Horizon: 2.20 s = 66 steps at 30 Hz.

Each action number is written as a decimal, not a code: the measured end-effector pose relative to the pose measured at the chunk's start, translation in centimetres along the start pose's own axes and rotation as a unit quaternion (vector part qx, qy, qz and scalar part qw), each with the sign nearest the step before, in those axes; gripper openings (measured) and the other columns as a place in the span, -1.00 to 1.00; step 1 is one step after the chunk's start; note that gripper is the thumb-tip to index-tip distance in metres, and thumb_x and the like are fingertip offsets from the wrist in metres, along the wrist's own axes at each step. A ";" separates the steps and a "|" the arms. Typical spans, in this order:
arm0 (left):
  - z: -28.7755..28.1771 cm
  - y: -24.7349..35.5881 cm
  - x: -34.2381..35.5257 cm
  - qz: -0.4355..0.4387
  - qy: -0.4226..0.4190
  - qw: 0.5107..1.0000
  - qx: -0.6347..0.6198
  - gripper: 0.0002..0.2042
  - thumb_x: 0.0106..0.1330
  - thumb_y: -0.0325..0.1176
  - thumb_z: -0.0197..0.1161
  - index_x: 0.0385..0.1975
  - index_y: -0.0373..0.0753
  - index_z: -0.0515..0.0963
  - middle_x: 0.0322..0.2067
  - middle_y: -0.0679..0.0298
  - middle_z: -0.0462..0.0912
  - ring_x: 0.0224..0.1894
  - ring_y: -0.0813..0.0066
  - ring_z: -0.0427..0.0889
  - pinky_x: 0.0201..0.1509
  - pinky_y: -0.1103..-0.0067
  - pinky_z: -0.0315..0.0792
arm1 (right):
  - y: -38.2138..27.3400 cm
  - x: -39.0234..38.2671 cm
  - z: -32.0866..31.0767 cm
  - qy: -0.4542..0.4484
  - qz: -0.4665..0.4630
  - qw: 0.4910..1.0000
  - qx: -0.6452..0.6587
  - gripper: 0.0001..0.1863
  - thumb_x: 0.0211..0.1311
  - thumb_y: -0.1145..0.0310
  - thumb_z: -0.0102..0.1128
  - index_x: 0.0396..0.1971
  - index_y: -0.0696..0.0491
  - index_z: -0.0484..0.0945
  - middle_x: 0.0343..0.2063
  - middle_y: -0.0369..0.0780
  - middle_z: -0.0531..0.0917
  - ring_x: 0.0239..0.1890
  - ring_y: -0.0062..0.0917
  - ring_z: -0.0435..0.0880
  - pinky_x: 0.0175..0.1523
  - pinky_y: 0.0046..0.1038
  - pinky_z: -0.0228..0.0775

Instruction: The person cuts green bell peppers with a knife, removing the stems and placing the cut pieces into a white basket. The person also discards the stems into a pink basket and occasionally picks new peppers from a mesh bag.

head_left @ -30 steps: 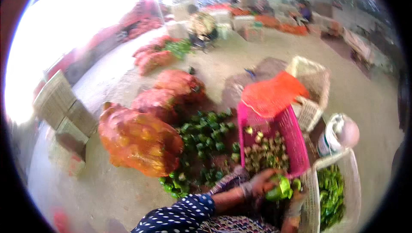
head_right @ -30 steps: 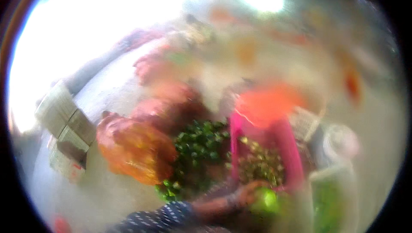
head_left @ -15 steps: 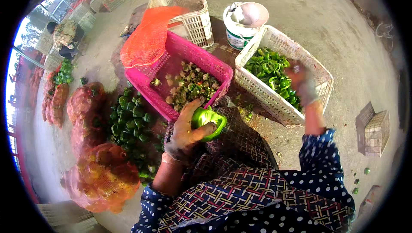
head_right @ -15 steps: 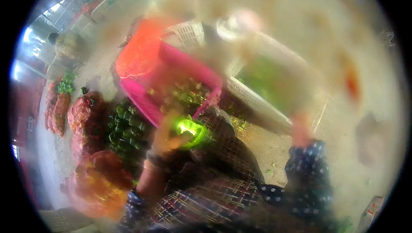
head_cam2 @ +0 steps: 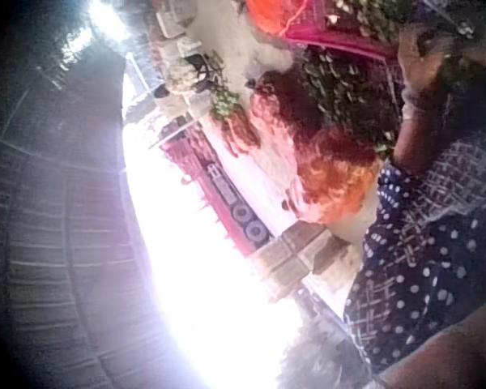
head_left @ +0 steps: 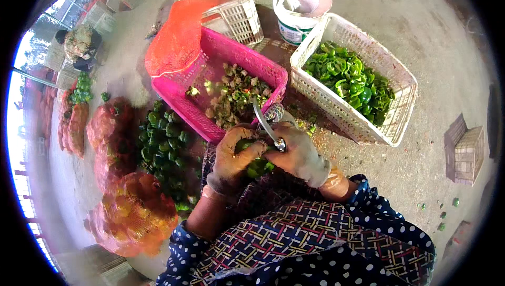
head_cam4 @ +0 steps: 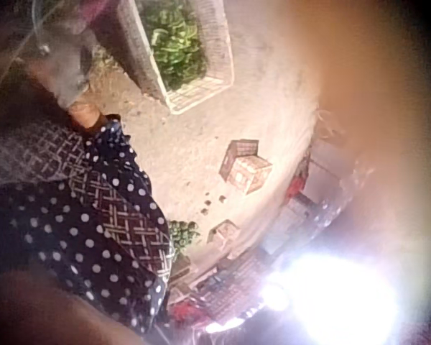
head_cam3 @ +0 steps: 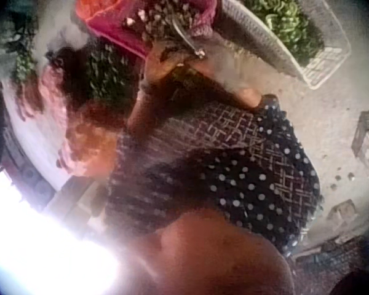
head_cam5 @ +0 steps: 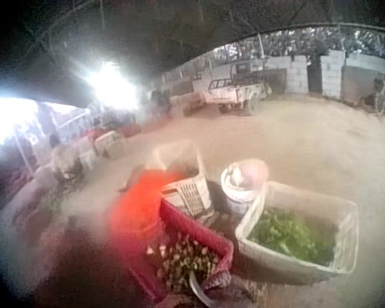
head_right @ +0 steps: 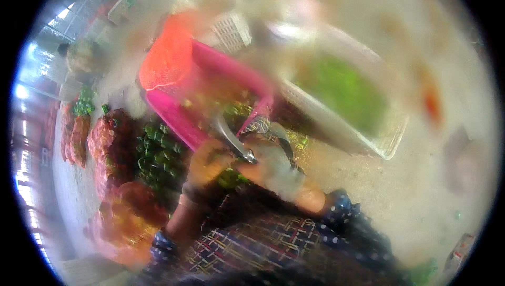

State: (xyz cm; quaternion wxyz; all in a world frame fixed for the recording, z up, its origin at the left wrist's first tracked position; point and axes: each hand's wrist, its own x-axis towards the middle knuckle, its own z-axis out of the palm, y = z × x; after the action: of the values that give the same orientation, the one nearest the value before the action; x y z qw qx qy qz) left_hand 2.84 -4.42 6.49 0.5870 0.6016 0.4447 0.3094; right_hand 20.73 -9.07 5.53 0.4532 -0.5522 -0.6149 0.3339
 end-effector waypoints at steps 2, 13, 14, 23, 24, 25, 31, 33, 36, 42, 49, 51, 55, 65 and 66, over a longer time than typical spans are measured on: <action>0.1 0.3 -0.5 0.013 -0.017 1.000 0.020 -0.80 0.06 -0.44 0.31 -0.34 -0.33 0.50 -0.19 0.20 0.50 -0.10 0.46 0.46 0.01 0.56 0.33 | -0.4 -1.2 0.3 0.006 0.014 1.000 0.006 -0.70 -0.13 0.35 0.31 -0.31 0.10 0.56 -0.36 -0.08 0.59 -0.29 -0.16 0.58 -0.19 -0.30 0.42; -0.5 -0.7 -0.7 -0.058 -0.003 0.972 -0.227 -0.77 0.06 -0.46 0.20 -0.27 -0.36 0.50 -0.17 0.10 0.57 -0.09 0.32 0.54 0.03 0.44 0.42 | 0.0 -3.5 1.3 -0.003 0.038 0.999 0.006 -0.73 -0.04 0.31 0.26 -0.30 0.05 0.52 -0.34 -0.08 0.59 -0.28 -0.14 0.58 -0.18 -0.21 0.42; -0.9 -0.8 -0.4 -0.057 -0.012 0.969 -0.239 -0.75 0.06 -0.46 0.20 -0.24 -0.37 0.49 -0.17 0.09 0.58 -0.11 0.31 0.56 0.01 0.43 0.44 | 0.0 -3.4 1.3 -0.009 0.033 0.999 0.019 -0.74 -0.04 0.32 0.25 -0.30 0.06 0.53 -0.34 -0.08 0.58 -0.28 -0.14 0.58 -0.18 -0.22 0.42; -1.2 -4.2 -1.3 -0.048 -0.038 0.874 -0.481 -0.62 0.13 -0.38 0.26 -0.04 -0.34 0.45 -0.13 0.06 0.59 -0.10 0.22 0.60 0.04 0.33 0.48 | 0.1 -3.7 2.0 0.005 0.027 0.995 0.094 -0.67 -0.14 0.48 0.33 -0.27 0.13 0.54 -0.24 -0.14 0.57 -0.21 -0.41 0.57 -0.12 -0.44 0.40; -1.1 -4.5 -1.2 -0.046 -0.042 0.871 -0.487 -0.62 0.13 -0.38 0.26 -0.04 -0.33 0.45 -0.12 0.06 0.59 -0.09 0.22 0.59 0.05 0.33 0.48 | 0.0 -3.7 2.0 0.005 0.047 0.994 0.096 -0.65 -0.14 0.48 0.33 -0.26 0.14 0.53 -0.24 -0.14 0.56 -0.21 -0.43 0.56 -0.13 -0.43 0.40; -1.0 -4.6 -1.1 -0.045 -0.046 0.868 -0.492 -0.62 0.13 -0.37 0.26 -0.05 -0.33 0.45 -0.11 0.06 0.58 -0.08 0.22 0.59 0.05 0.33 0.48 | 0.0 -3.4 1.9 0.020 0.022 0.998 0.058 -0.66 -0.12 0.50 0.33 -0.25 0.15 0.51 -0.24 -0.17 0.56 -0.30 -0.53 0.57 -0.25 -0.49 0.41; -2.6 0.1 -1.5 0.051 -0.112 0.992 0.033 -0.45 -0.05 -0.50 0.37 0.02 -0.27 0.36 -0.04 0.06 0.52 -0.01 0.25 0.53 0.12 0.44 0.38 | -0.5 -2.1 -0.1 -0.020 0.142 0.987 0.073 -0.64 -0.13 0.29 0.40 -0.30 0.11 0.55 -0.29 -0.08 0.61 -0.18 -0.28 0.59 -0.07 -0.33 0.40; -1.9 1.4 -1.5 0.087 -0.036 0.980 0.176 -0.41 -0.08 -0.46 0.38 0.03 -0.28 0.35 -0.02 0.02 0.47 0.01 0.17 0.50 0.12 0.42 0.37 | -1.9 -1.1 -0.8 0.009 0.047 0.999 0.004 -0.65 -0.14 0.28 0.38 -0.30 0.07 0.57 -0.29 -0.07 0.60 -0.20 -0.22 0.58 -0.06 -0.30 0.40; -0.9 2.8 -0.9 0.125 0.002 0.941 0.314 -0.37 -0.15 -0.38 0.38 0.03 -0.29 0.36 0.02 -0.07 0.40 0.06 -0.01 0.42 0.12 0.35 0.35 | -4.1 0.9 -2.1 -0.014 -0.003 0.996 -0.087 -0.67 -0.17 0.40 0.37 -0.31 0.12 0.54 -0.33 -0.13 0.60 -0.21 -0.36 0.59 -0.11 -0.39 0.43; -1.8 0.1 1.5 0.164 -0.064 0.952 0.252 -0.43 -0.16 -0.31 0.38 -0.02 -0.27 0.47 -0.07 -0.02 0.50 0.03 0.02 0.45 0.11 0.32 0.36 | -2.5 0.5 0.2 -0.049 -0.074 0.996 -0.023 -0.61 -0.14 0.35 0.38 -0.23 0.09 0.57 -0.32 -0.11 0.60 -0.21 -0.28 0.59 -0.06 -0.33 0.42; -3.8 -1.9 2.7 -0.019 -0.075 0.997 -0.028 -0.58 0.13 -0.42 0.32 0.01 -0.31 0.45 -0.19 0.28 0.60 -0.18 0.53 0.56 -0.09 0.58 0.45 | -2.5 -2.2 -1.6 -0.117 0.111 0.985 0.054 -0.73 -0.15 0.49 0.38 -0.37 0.12 0.55 -0.42 -0.23 0.60 -0.46 -0.58 0.56 -0.36 -0.51 0.41; -3.7 -1.8 2.7 -0.058 -0.071 0.989 -0.119 -0.60 0.21 -0.38 0.29 0.04 -0.31 0.42 -0.21 0.29 0.59 -0.20 0.58 0.55 -0.13 0.60 0.46 | -1.6 -3.3 -3.1 -0.064 0.065 0.991 0.094 -0.77 -0.12 0.54 0.33 -0.37 0.12 0.55 -0.47 -0.25 0.59 -0.55 -0.62 0.53 -0.45 -0.55 0.38; -3.9 -2.1 2.7 -0.004 -0.082 0.997 -0.007 -0.52 0.10 -0.32 0.37 0.02 -0.31 0.42 -0.17 0.18 0.58 -0.12 0.40 0.56 -0.02 0.51 0.43 | 2.9 -3.3 -9.7 0.193 0.279 0.940 0.041 -0.81 -0.05 0.56 0.24 -0.35 0.15 0.54 -0.57 -0.28 0.56 -0.70 -0.68 0.44 -0.65 -0.61 0.27; -1.1 6.3 1.6 0.111 -0.120 0.936 0.313 -0.32 -0.20 -0.31 0.50 0.02 -0.34 0.40 -0.03 -0.03 0.45 0.03 0.06 0.46 0.10 0.37 0.36 | 2.0 -0.1 -3.2 -0.006 -0.100 0.986 -0.130 -0.62 -0.09 0.50 0.28 -0.15 0.10 0.56 -0.11 -0.13 0.59 -0.15 -0.40 0.62 -0.11 -0.42 0.50; -1.1 6.5 1.7 0.107 -0.115 0.935 0.318 -0.32 -0.20 -0.31 0.50 0.02 -0.34 0.39 -0.04 -0.03 0.45 0.02 0.06 0.47 0.10 0.37 0.37 | 2.3 0.4 -1.5 -0.024 -0.104 0.989 -0.099 -0.60 -0.13 0.50 0.28 -0.16 0.08 0.56 -0.08 -0.12 0.57 -0.06 -0.33 0.58 -0.05 -0.39 0.48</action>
State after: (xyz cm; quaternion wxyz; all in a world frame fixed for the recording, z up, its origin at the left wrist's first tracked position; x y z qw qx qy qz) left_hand 3.65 -1.84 12.76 0.3753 0.8325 0.3824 0.1411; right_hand 22.98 -8.48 4.09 0.4138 -0.5190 -0.7098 0.2357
